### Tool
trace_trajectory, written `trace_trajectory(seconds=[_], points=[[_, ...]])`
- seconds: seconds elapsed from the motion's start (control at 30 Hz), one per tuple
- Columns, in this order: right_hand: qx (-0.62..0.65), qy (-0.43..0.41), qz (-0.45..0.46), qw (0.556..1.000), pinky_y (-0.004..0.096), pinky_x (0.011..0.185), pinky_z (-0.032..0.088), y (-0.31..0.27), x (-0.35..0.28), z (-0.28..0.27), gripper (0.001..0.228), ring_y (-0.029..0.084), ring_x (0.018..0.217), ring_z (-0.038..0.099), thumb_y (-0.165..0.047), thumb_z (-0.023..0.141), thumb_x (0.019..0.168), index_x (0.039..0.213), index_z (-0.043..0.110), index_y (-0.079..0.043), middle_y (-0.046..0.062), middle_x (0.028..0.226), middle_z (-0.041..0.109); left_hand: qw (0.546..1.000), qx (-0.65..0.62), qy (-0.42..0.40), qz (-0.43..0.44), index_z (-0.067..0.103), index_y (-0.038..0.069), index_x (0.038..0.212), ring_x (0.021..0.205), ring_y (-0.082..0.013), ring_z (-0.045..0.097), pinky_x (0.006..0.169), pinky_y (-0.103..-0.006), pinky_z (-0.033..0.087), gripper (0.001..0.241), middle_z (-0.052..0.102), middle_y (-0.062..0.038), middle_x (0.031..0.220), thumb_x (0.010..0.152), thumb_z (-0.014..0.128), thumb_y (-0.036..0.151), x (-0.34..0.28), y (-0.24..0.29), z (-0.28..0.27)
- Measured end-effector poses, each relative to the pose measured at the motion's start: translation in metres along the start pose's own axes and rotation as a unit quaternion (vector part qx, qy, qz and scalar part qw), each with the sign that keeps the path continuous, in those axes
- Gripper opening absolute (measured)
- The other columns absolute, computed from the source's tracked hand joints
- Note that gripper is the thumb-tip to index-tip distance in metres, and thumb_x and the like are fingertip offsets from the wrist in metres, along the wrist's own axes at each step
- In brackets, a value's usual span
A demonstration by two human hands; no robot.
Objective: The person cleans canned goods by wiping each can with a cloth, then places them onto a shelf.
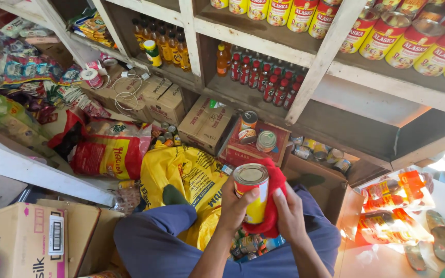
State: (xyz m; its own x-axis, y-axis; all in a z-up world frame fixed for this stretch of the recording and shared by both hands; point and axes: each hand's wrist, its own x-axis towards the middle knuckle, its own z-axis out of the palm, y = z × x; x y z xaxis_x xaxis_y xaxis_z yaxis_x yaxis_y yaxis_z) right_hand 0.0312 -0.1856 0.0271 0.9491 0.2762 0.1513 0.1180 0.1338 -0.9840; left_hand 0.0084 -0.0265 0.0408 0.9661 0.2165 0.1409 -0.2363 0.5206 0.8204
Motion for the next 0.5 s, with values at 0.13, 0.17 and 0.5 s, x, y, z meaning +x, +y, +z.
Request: trace_trajectory(seconds=[0.13,0.17,0.5], points=[[0.015,-0.021,0.051,0.998,0.029,0.098,0.049,0.031,-0.028,-0.007,0.040,0.012,0.113,0.063,-0.015,0.048,0.104,0.137,0.059,0.005,0.008,0.124,0.071,1.000,-0.009,-0.004,0.007,0.063,-0.003,0.127,0.106,-0.0165,0.067,0.095,-0.0338,0.054,0.053,0.070,-0.012,0.117,0.089,0.079,0.029,0.011,-0.018,-0.029],[0.014,-0.019,0.052,0.998,0.029,0.098,0.049,0.041,-0.034,-0.012,0.040,0.012,0.113,0.063,-0.015,0.048,0.104,0.137,0.059,0.005,0.008,0.124,0.071,1.000,-0.010,-0.004,0.005,0.063,-0.003,0.127,0.106,-0.0165,0.067,0.095,-0.0338,0.054,0.053,0.070,-0.012,0.117,0.089,0.079,0.029,0.013,-0.009,-0.026],[-0.081,0.062,-0.066,0.993,0.035,0.096,0.047,-0.009,-0.019,-0.008,0.033,0.021,0.110,0.059,-0.007,0.066,0.086,0.116,0.052,-0.002,0.013,0.120,0.060,0.998,-0.039,0.003,-0.057,0.053,0.005,0.138,0.115,-0.0181,0.065,0.099,-0.0333,0.054,0.048,0.065,-0.011,0.128,0.098,0.066,0.028,0.003,-0.019,-0.014]])
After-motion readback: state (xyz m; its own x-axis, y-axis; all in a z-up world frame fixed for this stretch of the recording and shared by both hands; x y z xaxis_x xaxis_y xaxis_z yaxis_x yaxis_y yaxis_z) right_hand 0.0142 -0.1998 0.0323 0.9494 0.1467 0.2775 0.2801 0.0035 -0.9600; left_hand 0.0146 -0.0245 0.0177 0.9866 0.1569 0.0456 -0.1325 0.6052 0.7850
